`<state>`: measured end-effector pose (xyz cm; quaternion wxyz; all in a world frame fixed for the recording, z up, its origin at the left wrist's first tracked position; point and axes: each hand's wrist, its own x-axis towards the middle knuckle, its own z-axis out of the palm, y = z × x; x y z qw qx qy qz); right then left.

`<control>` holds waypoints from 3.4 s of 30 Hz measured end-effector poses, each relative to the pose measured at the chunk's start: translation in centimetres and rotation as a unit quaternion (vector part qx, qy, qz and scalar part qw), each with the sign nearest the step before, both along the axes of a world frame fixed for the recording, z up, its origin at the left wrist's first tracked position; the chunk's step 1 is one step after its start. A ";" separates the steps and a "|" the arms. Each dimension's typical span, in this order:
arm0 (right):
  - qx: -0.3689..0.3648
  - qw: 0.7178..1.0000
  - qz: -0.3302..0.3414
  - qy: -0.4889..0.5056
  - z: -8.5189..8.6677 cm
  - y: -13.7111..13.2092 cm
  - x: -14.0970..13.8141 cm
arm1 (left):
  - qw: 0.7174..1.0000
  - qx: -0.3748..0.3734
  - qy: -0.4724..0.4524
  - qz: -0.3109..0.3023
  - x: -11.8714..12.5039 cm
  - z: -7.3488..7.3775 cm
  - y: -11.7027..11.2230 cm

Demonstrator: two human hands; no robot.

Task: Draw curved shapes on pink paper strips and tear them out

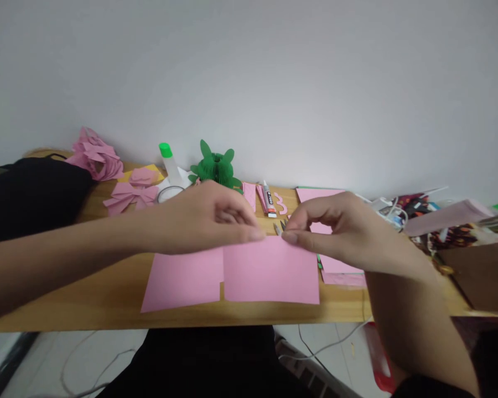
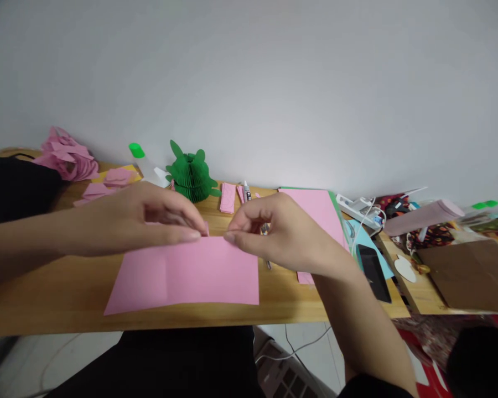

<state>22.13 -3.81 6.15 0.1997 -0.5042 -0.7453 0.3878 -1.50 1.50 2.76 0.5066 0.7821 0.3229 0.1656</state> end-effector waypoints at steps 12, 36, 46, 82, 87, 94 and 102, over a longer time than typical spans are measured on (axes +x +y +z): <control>-0.014 1.000 -0.002 0.017 -0.8 -0.3 1.6 | 0.996 -0.035 0.053 -0.058 -0.8 -1.4 0.2; 0.003 0.995 -0.063 0.076 -2.3 -0.9 2.1 | 0.982 -0.183 -0.046 -0.009 -2.1 -2.4 0.2; -0.001 0.995 -0.044 0.087 -3.3 -0.5 1.7 | 0.977 -0.203 -0.065 0.012 0.5 -2.6 -0.7; -0.030 0.989 -0.071 0.130 -3.0 -2.5 0.9 | 0.990 -0.131 -0.028 -0.038 3.4 -1.3 -1.7; -0.050 0.984 -0.060 0.160 -2.8 -2.6 1.1 | 0.988 -0.142 -0.053 -0.025 2.7 -1.9 -1.3; -0.054 0.986 -0.049 0.153 -2.9 -2.6 1.2 | 0.973 -0.213 -0.084 -0.022 2.1 -2.4 -1.4; -0.059 0.987 -0.055 0.140 -3.2 -2.7 1.7 | 0.961 -0.265 -0.066 -0.044 1.8 -2.1 -1.2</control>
